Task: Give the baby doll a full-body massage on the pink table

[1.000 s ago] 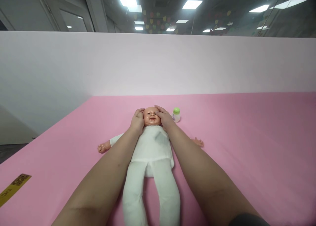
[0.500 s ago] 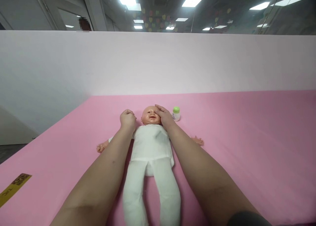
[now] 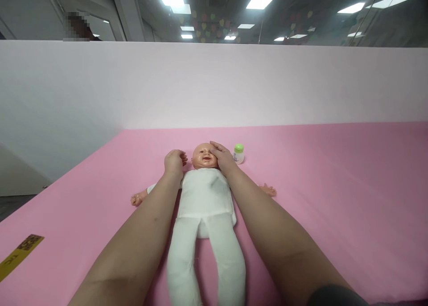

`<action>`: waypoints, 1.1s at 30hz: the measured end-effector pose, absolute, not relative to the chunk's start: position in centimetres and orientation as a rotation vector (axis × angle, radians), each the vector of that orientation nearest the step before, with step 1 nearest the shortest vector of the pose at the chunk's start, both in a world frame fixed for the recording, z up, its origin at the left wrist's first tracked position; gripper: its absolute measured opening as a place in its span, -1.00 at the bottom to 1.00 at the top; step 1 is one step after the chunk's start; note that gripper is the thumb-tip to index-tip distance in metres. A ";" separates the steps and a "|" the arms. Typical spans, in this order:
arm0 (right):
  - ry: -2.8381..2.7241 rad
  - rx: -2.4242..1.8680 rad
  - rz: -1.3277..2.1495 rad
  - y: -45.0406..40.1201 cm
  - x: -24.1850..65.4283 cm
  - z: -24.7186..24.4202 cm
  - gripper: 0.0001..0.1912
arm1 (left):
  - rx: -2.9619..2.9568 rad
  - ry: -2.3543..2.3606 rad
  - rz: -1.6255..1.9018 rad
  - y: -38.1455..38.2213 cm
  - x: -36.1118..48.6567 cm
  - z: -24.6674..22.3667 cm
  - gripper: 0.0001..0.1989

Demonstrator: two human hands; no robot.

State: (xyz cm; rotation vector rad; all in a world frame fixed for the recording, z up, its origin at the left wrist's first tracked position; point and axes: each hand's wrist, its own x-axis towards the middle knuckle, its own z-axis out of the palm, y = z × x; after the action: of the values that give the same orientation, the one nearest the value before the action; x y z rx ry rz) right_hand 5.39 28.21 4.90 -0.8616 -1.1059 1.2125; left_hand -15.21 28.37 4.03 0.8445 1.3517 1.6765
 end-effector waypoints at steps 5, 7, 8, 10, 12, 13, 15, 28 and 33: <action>-1.103 -0.857 1.224 28.1 5.4 5.0 -0.46 | 0.764 1.436 1.653 28.4 -15.0 4.3 -0.48; -1.112 -0.862 1.223 28.0 5.4 5.1 -0.46 | 0.792 1.434 1.629 28.2 -14.9 4.3 -0.56; -1.108 -0.863 1.226 27.9 5.4 5.2 -0.46 | 0.813 1.425 1.621 28.2 -14.9 4.2 -0.63; -1.097 -0.861 1.232 27.9 5.3 5.3 -0.46 | 0.841 1.423 1.606 28.1 -15.0 4.0 -0.81; -1.098 -0.859 1.226 27.9 5.3 5.3 -0.47 | 0.830 1.462 1.578 28.1 -15.3 3.8 -0.95; -1.108 -0.858 1.216 28.0 5.2 5.2 -0.47 | 0.820 1.493 1.565 28.2 -15.5 3.7 -0.89; -1.133 -0.858 1.190 28.1 5.2 5.1 -0.48 | 0.805 1.564 1.552 28.4 -15.8 3.5 -0.79; -1.136 -0.888 1.173 28.5 5.3 4.6 -0.48 | 0.781 1.568 1.696 29.1 -15.8 2.9 -0.60; -1.138 -0.882 1.169 28.6 5.4 4.6 -0.47 | 0.761 1.528 1.707 28.8 -16.1 3.1 -0.38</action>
State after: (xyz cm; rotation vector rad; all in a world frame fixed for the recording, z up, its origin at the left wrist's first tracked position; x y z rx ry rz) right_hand 5.37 28.57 4.63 -0.8824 -1.1384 1.1688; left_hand -16.06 28.76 3.15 0.7609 1.5279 1.7071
